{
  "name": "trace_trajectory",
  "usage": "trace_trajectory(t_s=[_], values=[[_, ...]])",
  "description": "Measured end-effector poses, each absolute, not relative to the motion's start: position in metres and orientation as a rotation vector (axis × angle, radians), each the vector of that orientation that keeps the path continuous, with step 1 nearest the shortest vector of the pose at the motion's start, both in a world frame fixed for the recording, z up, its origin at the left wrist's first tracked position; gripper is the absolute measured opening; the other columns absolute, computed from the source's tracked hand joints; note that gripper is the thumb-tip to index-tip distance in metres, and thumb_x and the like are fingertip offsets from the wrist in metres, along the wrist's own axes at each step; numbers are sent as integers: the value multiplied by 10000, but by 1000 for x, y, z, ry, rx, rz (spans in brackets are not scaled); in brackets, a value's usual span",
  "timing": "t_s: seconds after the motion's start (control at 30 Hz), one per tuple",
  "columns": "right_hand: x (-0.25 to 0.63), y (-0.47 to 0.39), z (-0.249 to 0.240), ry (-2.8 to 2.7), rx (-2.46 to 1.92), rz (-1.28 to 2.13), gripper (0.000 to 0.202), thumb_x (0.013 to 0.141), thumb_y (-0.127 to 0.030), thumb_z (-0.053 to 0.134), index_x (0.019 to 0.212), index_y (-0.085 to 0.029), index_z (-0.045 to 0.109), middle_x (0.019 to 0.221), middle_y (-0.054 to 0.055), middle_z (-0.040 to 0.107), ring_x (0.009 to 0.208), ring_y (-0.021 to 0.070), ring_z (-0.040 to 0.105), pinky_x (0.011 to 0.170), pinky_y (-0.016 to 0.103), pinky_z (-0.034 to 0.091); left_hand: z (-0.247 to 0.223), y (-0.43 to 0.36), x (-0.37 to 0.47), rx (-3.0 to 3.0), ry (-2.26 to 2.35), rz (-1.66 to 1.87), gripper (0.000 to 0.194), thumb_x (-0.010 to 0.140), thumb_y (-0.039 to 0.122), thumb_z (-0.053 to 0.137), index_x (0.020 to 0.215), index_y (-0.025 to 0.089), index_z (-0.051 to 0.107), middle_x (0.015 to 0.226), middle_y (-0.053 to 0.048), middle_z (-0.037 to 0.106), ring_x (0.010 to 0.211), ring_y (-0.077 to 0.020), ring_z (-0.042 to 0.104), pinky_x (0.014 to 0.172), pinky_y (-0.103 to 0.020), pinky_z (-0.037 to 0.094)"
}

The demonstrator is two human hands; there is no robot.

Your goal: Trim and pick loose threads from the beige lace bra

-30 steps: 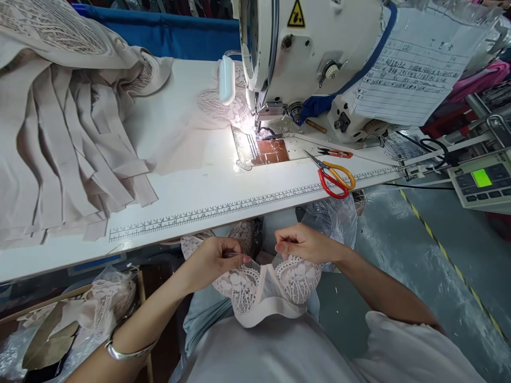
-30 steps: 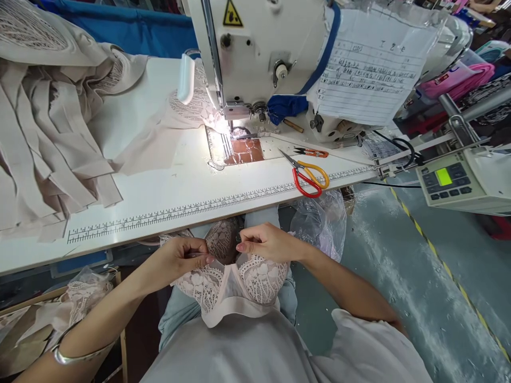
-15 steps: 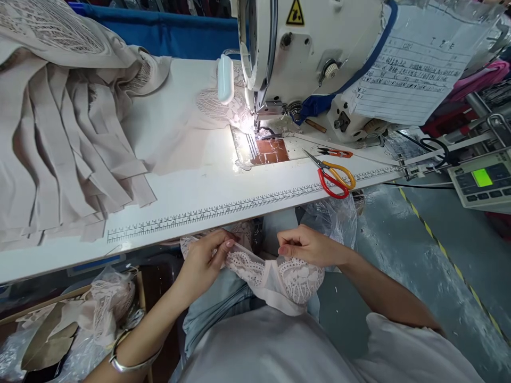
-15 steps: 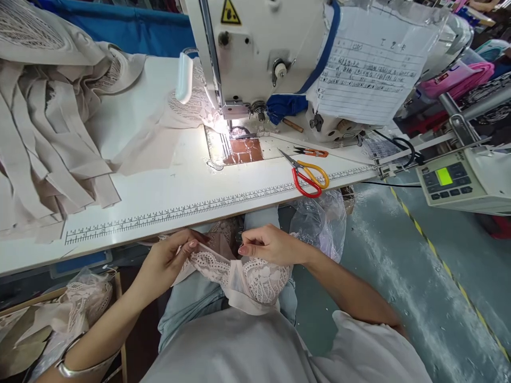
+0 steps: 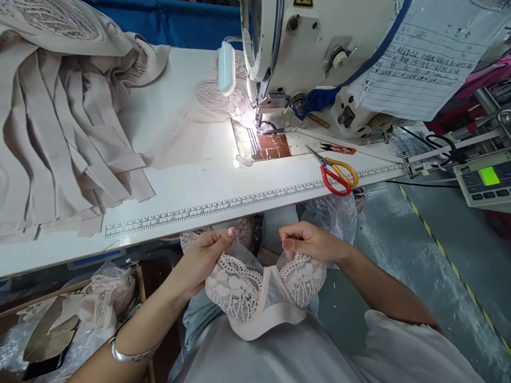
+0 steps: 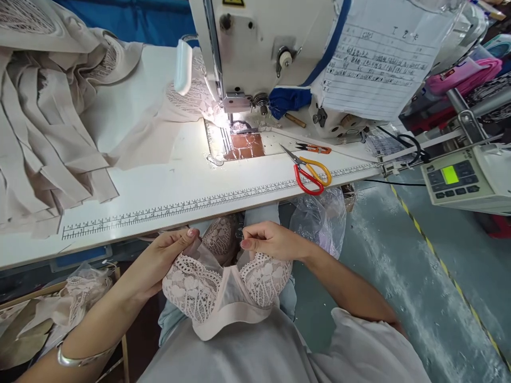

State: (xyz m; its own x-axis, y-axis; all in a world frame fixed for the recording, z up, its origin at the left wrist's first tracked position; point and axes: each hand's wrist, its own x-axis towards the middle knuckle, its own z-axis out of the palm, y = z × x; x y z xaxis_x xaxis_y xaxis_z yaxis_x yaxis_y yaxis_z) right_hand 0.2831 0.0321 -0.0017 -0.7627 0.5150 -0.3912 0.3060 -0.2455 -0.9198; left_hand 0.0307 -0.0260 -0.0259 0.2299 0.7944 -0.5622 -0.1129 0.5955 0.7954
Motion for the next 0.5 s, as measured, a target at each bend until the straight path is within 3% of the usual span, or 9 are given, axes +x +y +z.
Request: trace_trajectory(t_s=[0.2, 0.5], values=[[284, 33, -4, -1816, -1007, 2152, 575, 862, -723, 577, 675, -189, 474, 655, -5, 607, 523, 96, 411, 499, 243, 279, -25, -24, 31, 690, 1202, 683, 554, 749, 683, 697, 621, 200, 458, 544, 39, 445, 505, -117, 433, 485, -250, 380], [284, 33, -6, -1791, -993, 2167, 568, 875, -706, 576, 671, -186, 475, 657, -5, 611, 528, 94, 406, 507, 242, 279, -26, -25, 30, 619, 1115, 693, 591, 787, 637, 705, 589, 199, 363, 548, 77, 289, 478, -71, 233, 438, -217, 230]])
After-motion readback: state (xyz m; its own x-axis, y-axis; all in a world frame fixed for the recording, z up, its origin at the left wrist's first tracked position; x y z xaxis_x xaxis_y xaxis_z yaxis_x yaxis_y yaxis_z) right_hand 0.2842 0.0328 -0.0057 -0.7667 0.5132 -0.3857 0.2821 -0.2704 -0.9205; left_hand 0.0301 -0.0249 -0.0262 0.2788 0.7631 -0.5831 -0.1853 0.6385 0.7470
